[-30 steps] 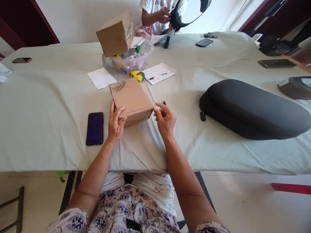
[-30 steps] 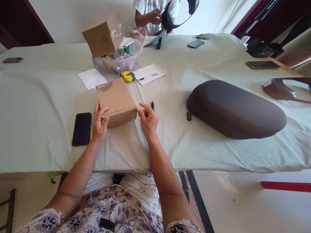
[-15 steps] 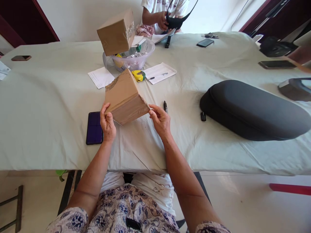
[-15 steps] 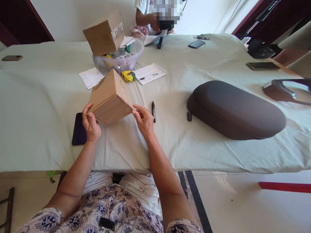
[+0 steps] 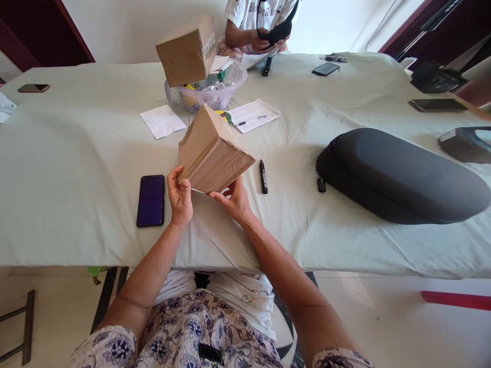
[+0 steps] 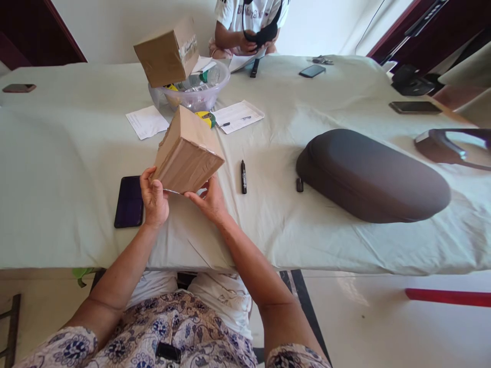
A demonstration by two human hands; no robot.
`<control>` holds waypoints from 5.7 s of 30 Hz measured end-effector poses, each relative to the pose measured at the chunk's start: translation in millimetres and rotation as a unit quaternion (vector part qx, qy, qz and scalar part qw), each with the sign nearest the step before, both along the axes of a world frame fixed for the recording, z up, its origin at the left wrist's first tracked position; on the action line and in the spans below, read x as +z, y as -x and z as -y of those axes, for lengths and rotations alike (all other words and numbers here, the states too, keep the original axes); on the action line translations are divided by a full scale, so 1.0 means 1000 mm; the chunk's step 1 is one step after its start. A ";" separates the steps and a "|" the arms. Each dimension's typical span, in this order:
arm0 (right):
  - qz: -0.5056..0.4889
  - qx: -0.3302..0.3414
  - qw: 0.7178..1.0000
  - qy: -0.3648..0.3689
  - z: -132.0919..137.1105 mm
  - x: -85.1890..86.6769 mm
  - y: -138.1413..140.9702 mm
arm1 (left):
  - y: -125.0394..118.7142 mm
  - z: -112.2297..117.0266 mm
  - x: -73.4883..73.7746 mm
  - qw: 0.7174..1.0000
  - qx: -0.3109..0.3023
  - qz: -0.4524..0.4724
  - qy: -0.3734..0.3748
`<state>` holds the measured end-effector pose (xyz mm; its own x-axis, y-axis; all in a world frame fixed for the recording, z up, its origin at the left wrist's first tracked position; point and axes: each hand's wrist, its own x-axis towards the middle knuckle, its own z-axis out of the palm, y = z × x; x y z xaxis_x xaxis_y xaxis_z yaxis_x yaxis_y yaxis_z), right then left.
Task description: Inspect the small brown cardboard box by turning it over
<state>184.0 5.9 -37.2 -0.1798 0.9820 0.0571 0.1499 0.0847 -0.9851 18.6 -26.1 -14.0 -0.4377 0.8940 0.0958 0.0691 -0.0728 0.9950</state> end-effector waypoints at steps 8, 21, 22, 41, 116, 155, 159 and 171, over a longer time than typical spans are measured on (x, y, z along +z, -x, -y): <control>0.017 0.014 1.000 -0.019 0.001 -0.003 -0.001 | -0.005 -0.002 0.002 0.997 -0.040 0.070 0.023; 0.070 -0.079 0.992 -0.070 0.003 -0.005 -0.002 | -0.014 0.006 -0.006 0.995 -0.038 -0.049 0.074; 0.062 -0.074 0.992 -0.077 0.004 -0.002 -0.003 | -0.013 0.005 -0.006 0.996 -0.043 -0.032 0.073; 0.045 -0.183 0.968 -0.164 -0.006 0.017 -0.031 | 0.019 -0.008 -0.001 0.994 -0.073 0.061 0.062; 0.218 -0.254 0.929 -0.159 0.007 0.026 0.000 | -0.019 0.006 0.021 0.975 0.130 -0.161 0.078; -0.083 -0.155 0.981 0.081 -0.021 0.004 -0.027 | 0.025 -0.015 0.004 0.990 0.143 0.013 -0.002; -0.098 -0.186 0.977 0.017 -0.020 0.016 -0.030 | 0.024 -0.017 0.004 0.989 0.142 0.036 -0.015; -0.123 -0.146 0.981 -0.019 -0.020 0.012 -0.031 | 0.026 -0.014 0.008 0.978 0.199 -0.055 -0.002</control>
